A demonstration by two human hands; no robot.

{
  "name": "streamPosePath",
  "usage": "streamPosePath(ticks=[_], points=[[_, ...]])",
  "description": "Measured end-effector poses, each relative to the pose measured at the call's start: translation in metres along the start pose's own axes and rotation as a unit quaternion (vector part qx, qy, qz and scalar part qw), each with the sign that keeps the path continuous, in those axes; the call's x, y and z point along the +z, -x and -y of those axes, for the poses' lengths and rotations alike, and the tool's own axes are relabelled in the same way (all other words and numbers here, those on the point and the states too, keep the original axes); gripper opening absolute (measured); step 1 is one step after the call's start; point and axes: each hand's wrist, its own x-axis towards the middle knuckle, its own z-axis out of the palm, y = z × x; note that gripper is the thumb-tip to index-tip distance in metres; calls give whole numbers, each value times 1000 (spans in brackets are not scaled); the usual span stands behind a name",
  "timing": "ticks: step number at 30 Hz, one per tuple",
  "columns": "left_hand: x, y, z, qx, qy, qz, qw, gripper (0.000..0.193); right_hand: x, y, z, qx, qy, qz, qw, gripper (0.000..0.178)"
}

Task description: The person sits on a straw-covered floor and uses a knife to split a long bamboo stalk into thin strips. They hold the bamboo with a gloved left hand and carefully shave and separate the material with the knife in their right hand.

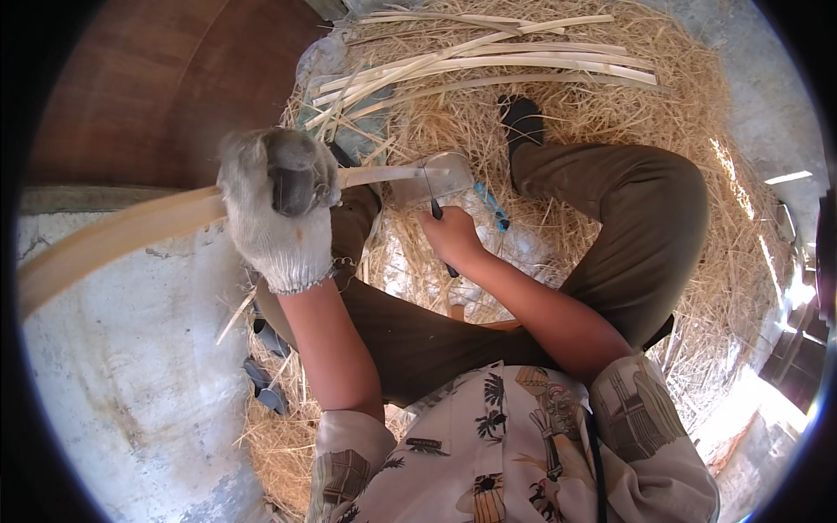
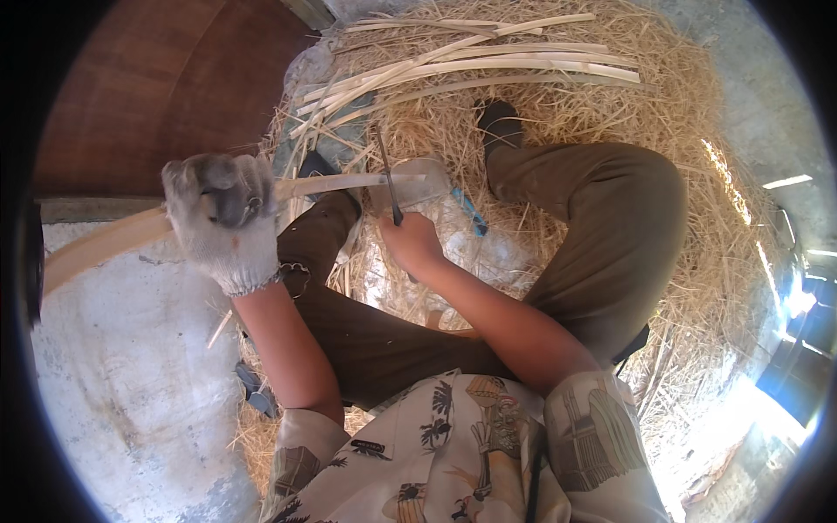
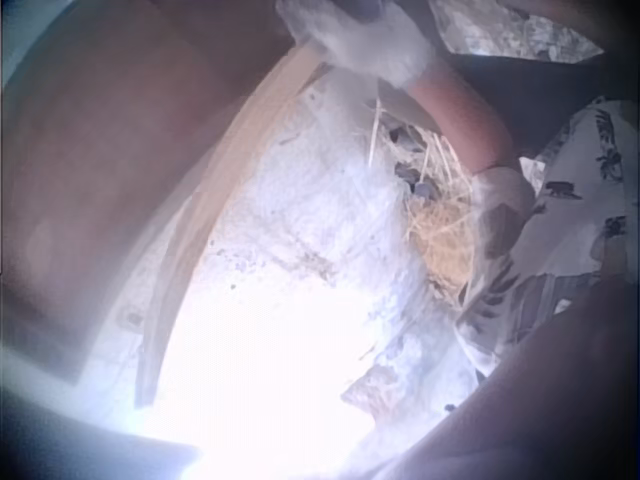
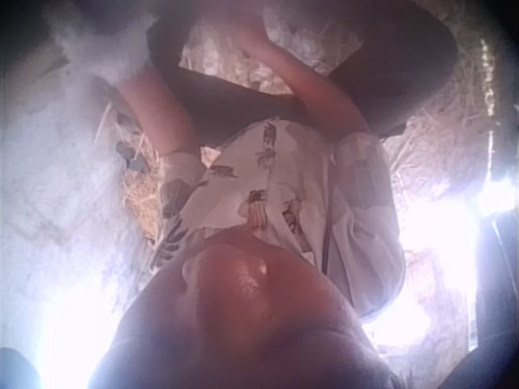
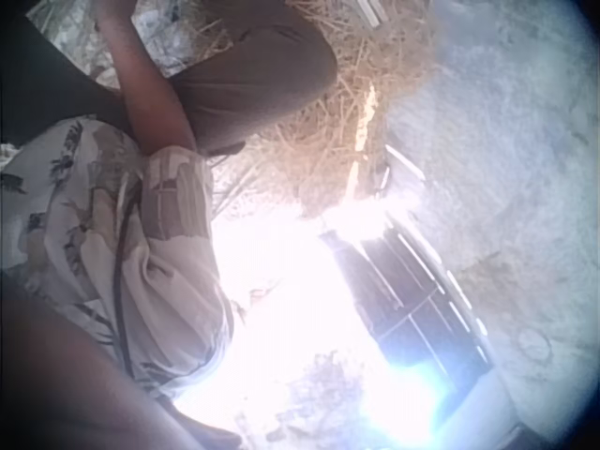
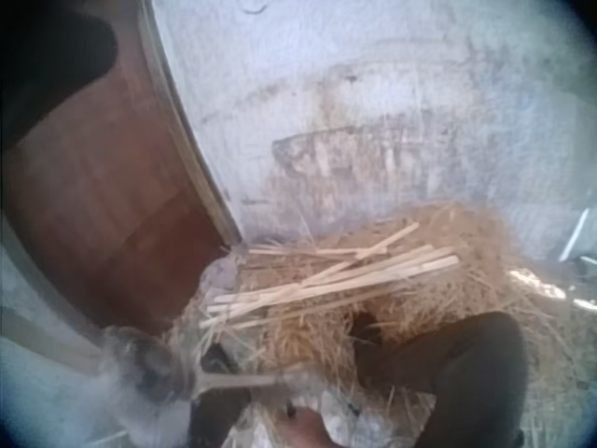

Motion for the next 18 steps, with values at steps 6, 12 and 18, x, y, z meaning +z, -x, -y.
streamPosePath(ticks=[6, 12, 18], points=[[-3, -6, -1, -3, -7, 1, 1000, 36, -2, 12, 10, -82, -19, -3, 996, 34], [-21, -8, 8, -21, 23, -24, 999, 32, 5, 28, 24, -354, 29, -83, 931, 24], [-2, -4, 4, -22, 6, 0, 1000, 29, -11, -31, -31, -39, 151, -43, 987, 34]])
